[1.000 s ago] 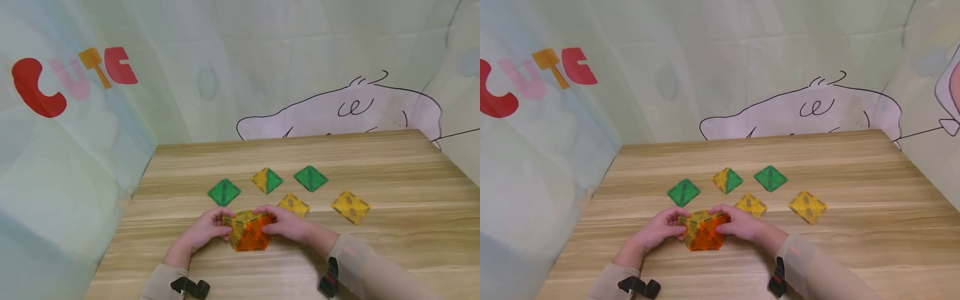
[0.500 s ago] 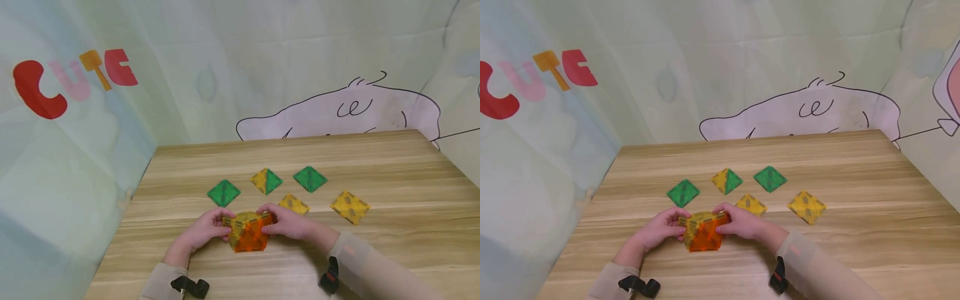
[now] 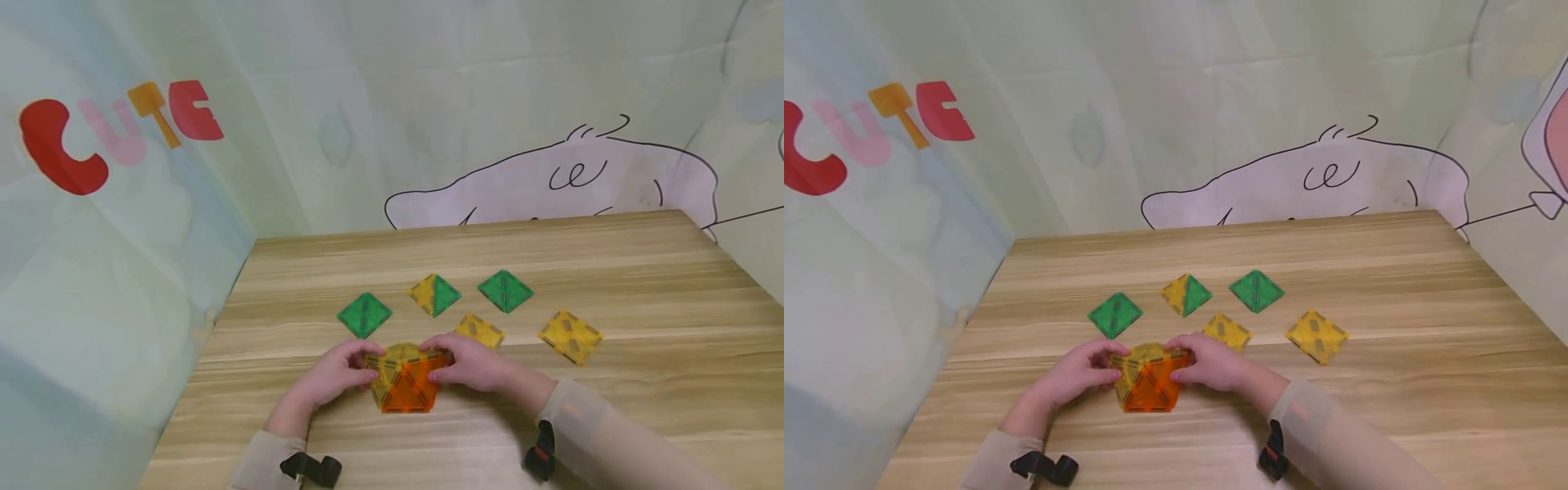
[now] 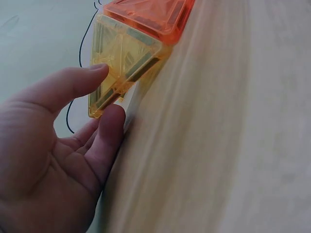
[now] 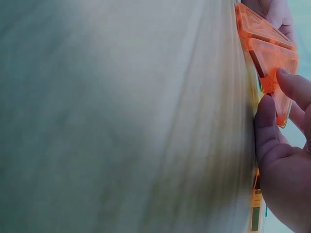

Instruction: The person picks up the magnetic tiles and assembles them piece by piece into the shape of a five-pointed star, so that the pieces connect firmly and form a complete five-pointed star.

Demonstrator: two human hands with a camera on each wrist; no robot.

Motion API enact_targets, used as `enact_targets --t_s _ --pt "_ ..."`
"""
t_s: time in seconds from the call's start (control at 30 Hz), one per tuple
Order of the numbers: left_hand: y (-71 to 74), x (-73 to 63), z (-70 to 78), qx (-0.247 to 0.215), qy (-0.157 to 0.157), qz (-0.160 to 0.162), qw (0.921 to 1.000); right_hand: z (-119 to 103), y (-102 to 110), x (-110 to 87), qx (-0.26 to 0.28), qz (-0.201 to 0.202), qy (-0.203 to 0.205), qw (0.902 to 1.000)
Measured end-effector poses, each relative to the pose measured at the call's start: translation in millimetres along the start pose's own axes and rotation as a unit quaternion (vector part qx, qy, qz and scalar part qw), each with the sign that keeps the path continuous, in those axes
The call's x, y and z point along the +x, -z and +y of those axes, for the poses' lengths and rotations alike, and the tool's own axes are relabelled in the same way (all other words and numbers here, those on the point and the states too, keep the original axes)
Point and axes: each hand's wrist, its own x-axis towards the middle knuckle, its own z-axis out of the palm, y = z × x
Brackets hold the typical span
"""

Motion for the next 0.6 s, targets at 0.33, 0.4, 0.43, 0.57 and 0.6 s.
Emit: enact_targets --t_s 0.33,0.4,0.43,0.57,0.6 --pt "1.3 -0.1 -0.5 0.092 -0.031 0.02 0.995 -0.6 -0.1 -0.6 -0.01 0.007 0.002 0.9999" --pt "1.4 0.0 -1.1 0.098 -0.034 0.02 0.9945 -0.5 -0.2 -0.4 -0.009 0.007 0.005 0.9999" --pt "1.3 0.0 -1.5 0.1 -0.035 0.02 0.9942 -0.5 -0.3 -0.4 -0.009 0.007 0.005 0.9999" --pt "1.0 0.0 -2.5 0.112 -0.036 0.019 0.9929 -0.8 -0.3 -0.5 -0.012 0.005 0.005 0.9999" --pt "0.8 -0.1 -2.5 0.115 -0.036 0.018 0.9925 -1.1 -0.3 -0.7 -0.013 0.004 0.004 0.9999"
